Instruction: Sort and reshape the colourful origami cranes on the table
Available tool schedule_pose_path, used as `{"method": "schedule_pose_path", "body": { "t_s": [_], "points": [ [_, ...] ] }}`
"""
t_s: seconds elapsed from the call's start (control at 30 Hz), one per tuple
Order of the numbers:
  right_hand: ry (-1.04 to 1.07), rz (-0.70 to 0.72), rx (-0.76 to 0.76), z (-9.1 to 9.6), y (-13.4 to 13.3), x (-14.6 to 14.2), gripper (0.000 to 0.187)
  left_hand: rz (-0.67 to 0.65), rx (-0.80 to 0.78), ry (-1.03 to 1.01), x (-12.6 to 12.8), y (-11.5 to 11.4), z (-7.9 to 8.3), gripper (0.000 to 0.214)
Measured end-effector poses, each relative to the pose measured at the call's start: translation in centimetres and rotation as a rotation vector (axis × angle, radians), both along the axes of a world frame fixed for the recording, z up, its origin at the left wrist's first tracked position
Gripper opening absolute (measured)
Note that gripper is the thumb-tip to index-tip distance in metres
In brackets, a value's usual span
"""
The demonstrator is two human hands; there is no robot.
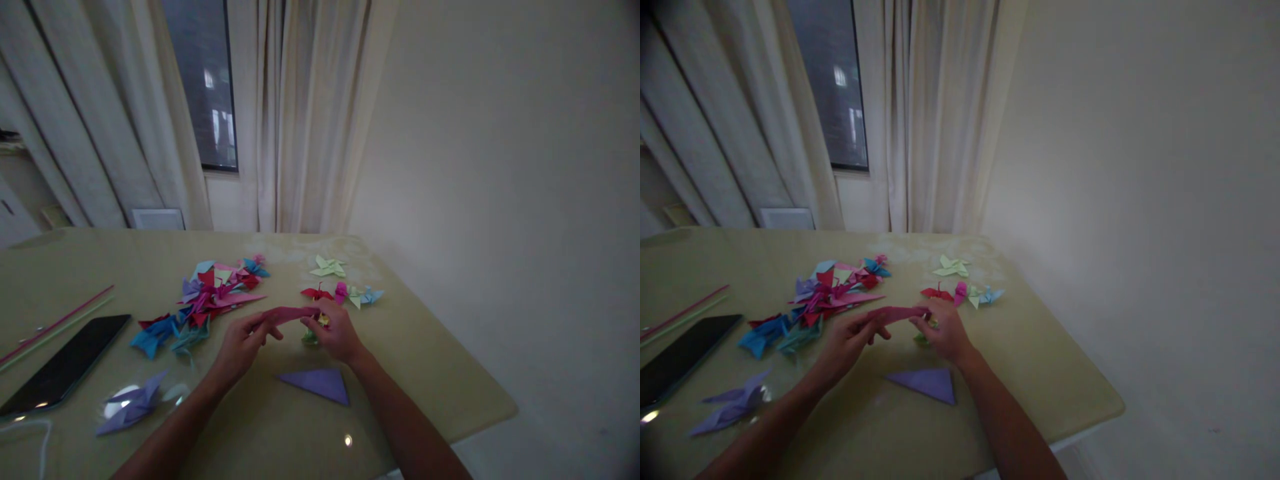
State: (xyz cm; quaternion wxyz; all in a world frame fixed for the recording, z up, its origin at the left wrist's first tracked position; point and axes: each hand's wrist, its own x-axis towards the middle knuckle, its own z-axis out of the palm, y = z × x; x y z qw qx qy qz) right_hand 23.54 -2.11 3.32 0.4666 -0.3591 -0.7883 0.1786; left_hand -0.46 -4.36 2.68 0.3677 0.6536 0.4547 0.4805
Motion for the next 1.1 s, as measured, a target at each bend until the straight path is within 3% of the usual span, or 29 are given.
{"method": "schedule_pose_path", "body": {
  "t_s": [0.13,0.5,0.77,1.1],
  "points": [
    [0.17,0.011,-0.14,-0.3,0.2,0.0,0.022,-0.077,-0.006,-0.011,0.3,0.1,-0.2,0.042],
    [0.643,0.032,-0.423,0.0,1.0,0.8,0.029,0.008,-0.047,-0.084,-0.2,0.6,0.1,0.04],
    [0.773,0.027,-0.404,0.4,1.2,0.7,0.03,-0.1,-0.092,0.067,-0.6,0.4,1.0,0.038],
    [0.801,0.042,-0.427,0.3,1.4,0.8,0.03,-0.229,-0.081,0.161,-0.5,0.2,0.6,0.041]
  ]
}}
